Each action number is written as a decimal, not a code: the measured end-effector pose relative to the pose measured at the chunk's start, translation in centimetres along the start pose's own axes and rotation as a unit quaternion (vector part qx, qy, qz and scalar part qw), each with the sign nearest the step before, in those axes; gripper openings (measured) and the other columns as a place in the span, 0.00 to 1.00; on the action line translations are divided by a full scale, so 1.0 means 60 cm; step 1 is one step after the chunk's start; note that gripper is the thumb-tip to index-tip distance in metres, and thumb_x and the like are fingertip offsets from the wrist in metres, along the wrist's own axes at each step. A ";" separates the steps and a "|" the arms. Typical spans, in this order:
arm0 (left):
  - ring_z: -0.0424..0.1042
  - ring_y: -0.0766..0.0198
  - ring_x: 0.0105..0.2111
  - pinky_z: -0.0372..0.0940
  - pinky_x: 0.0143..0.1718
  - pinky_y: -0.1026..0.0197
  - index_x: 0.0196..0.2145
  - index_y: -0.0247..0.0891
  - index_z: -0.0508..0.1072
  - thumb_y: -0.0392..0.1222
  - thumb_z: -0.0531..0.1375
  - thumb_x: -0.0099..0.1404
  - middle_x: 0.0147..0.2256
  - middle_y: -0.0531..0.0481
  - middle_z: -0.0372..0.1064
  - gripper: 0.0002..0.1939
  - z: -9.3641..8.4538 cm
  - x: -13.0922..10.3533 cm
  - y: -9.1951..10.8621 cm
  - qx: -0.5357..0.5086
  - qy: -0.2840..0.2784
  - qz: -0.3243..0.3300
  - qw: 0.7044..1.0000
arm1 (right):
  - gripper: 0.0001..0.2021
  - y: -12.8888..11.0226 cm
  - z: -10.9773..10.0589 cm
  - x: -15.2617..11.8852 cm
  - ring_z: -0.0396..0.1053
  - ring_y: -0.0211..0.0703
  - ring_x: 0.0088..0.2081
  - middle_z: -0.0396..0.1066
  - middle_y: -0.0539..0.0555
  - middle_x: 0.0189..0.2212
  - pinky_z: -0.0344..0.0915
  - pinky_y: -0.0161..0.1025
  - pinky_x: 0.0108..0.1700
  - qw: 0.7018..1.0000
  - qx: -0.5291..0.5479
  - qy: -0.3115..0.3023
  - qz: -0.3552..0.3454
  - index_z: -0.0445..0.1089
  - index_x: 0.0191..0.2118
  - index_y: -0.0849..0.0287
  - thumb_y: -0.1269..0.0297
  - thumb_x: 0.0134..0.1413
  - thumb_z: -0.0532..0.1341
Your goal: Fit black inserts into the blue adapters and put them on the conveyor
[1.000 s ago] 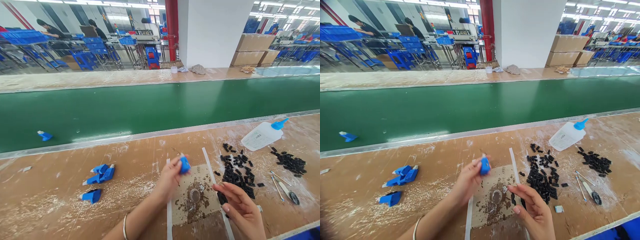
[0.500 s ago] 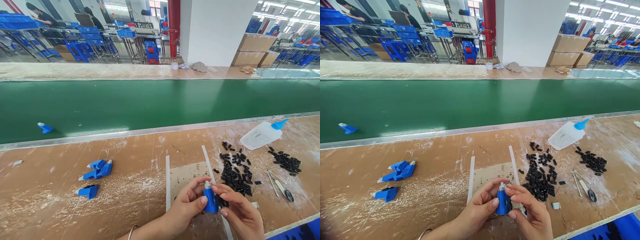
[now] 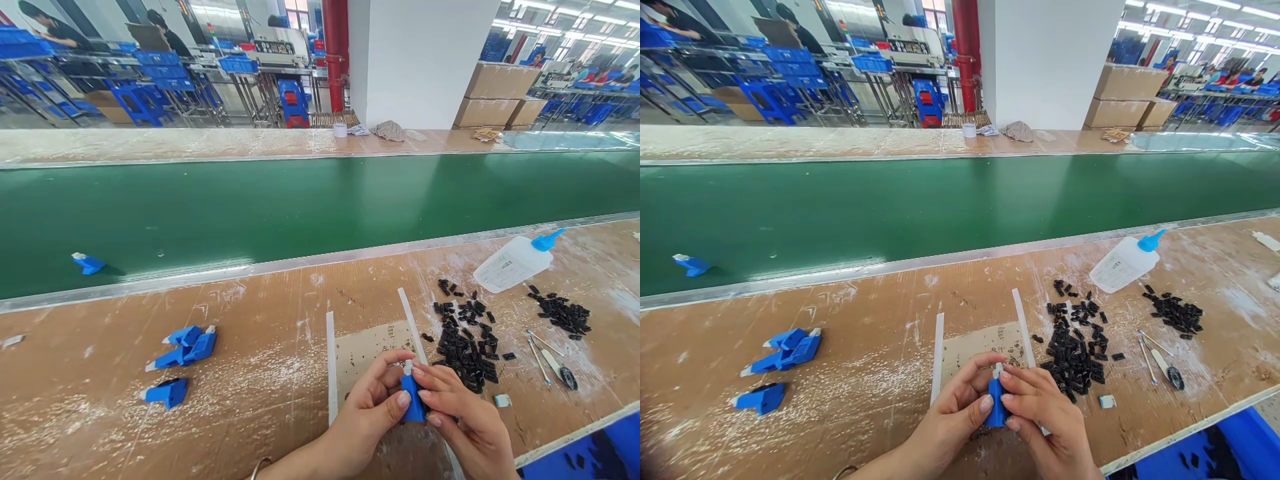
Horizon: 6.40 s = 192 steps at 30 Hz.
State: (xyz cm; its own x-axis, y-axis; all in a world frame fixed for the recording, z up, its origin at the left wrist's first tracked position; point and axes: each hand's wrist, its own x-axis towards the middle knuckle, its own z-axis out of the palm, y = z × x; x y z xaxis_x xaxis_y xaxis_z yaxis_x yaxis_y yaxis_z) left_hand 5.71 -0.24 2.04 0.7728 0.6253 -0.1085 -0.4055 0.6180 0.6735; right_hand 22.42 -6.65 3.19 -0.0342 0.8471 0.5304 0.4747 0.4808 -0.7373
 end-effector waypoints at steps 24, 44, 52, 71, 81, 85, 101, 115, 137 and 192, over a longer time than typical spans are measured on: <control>0.70 0.54 0.39 0.64 0.46 0.52 0.51 0.41 0.70 0.57 0.61 0.58 0.36 0.47 0.72 0.27 -0.184 -0.037 0.140 0.406 0.428 0.107 0.800 | 0.12 0.189 -0.060 0.050 0.67 0.60 0.46 0.72 0.62 0.44 0.67 0.60 0.48 0.945 -0.320 -0.023 0.062 0.70 0.48 0.61 0.68 0.65 0.52; 0.62 0.36 0.54 0.62 0.50 0.34 0.44 0.32 0.75 0.46 0.48 0.68 0.54 0.32 0.65 0.21 -0.256 -0.049 0.138 0.788 0.487 0.146 0.347 | 0.11 0.197 -0.048 0.073 0.71 0.42 0.36 0.68 0.56 0.37 0.71 0.37 0.40 0.895 -0.402 -0.191 0.032 0.70 0.45 0.65 0.81 0.58 0.57; 0.65 0.39 0.52 0.61 0.52 0.35 0.42 0.31 0.75 0.42 0.49 0.70 0.51 0.31 0.66 0.18 -0.261 -0.046 0.124 0.822 0.417 0.209 0.326 | 0.16 0.160 -0.015 0.059 0.71 0.53 0.36 0.73 0.62 0.34 0.74 0.45 0.40 0.833 -0.491 -0.249 -0.053 0.74 0.41 0.70 0.87 0.48 0.56; 0.64 0.43 0.51 0.61 0.53 0.40 0.43 0.32 0.75 0.40 0.50 0.68 0.50 0.33 0.65 0.15 -0.269 -0.044 0.117 0.824 0.387 0.214 0.353 | 0.24 0.145 0.034 -0.003 0.73 0.63 0.46 0.71 0.79 0.47 0.75 0.53 0.43 0.832 -0.487 -0.259 -0.063 0.71 0.49 0.80 0.87 0.45 0.50; 0.62 0.42 0.54 0.58 0.55 0.38 0.43 0.34 0.75 0.41 0.50 0.68 0.52 0.32 0.64 0.16 -0.267 -0.044 0.117 0.807 0.405 0.186 0.389 | 0.12 0.110 -0.032 0.059 0.72 0.43 0.39 0.72 0.54 0.39 0.73 0.38 0.40 0.953 -0.154 -0.249 0.082 0.68 0.42 0.59 0.80 0.55 0.58; 0.62 0.42 0.54 0.58 0.56 0.36 0.43 0.34 0.75 0.40 0.51 0.67 0.53 0.32 0.63 0.15 -0.264 -0.044 0.118 0.802 0.406 0.175 0.400 | 0.04 0.085 -0.022 0.040 0.72 0.40 0.39 0.72 0.53 0.38 0.71 0.35 0.41 0.970 -0.017 -0.204 0.130 0.69 0.36 0.58 0.73 0.58 0.58; 0.61 0.42 0.55 0.57 0.56 0.37 0.43 0.35 0.74 0.42 0.51 0.67 0.53 0.33 0.63 0.15 -0.262 -0.042 0.115 0.788 0.416 0.174 0.420 | 0.09 0.080 0.007 -0.013 0.75 0.46 0.44 0.77 0.57 0.43 0.75 0.41 0.46 0.983 0.034 -0.124 0.128 0.74 0.48 0.54 0.62 0.66 0.60; 0.60 0.43 0.56 0.56 0.58 0.38 0.45 0.35 0.73 0.40 0.52 0.66 0.53 0.35 0.63 0.14 -0.256 -0.041 0.113 0.776 0.420 0.169 0.440 | 0.29 0.057 0.023 0.004 0.69 0.50 0.41 0.73 0.56 0.40 0.73 0.46 0.43 0.950 -0.161 -0.268 -0.011 0.44 0.70 0.56 0.77 0.66 0.48; 0.57 0.45 0.60 0.53 0.62 0.40 0.58 0.29 0.59 0.37 0.55 0.63 0.56 0.31 0.60 0.25 -0.283 0.037 0.193 0.653 0.549 0.175 0.492 | 0.28 0.050 0.020 0.017 0.75 0.51 0.35 0.76 0.59 0.36 0.77 0.43 0.33 0.929 -0.257 -0.247 -0.097 0.32 0.72 0.63 0.71 0.71 0.40; 0.73 0.70 0.31 0.66 0.35 0.67 0.41 0.36 0.66 0.40 0.71 0.57 0.35 0.50 0.73 0.20 -0.002 0.007 0.007 -0.105 -0.077 -0.026 0.991 | 0.08 -0.011 -0.036 0.034 0.68 0.42 0.55 0.75 0.49 0.50 0.69 0.39 0.55 0.992 0.000 -0.121 0.017 0.65 0.50 0.48 0.57 0.69 0.57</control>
State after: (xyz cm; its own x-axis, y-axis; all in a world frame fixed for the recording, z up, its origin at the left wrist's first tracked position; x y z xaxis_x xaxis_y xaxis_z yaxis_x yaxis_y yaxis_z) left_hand 5.79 0.34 2.19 0.8547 0.5189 -0.0155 -0.4423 0.7435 0.5016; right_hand 23.92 -5.75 5.66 -0.2287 0.8927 0.3884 0.4799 0.4505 -0.7528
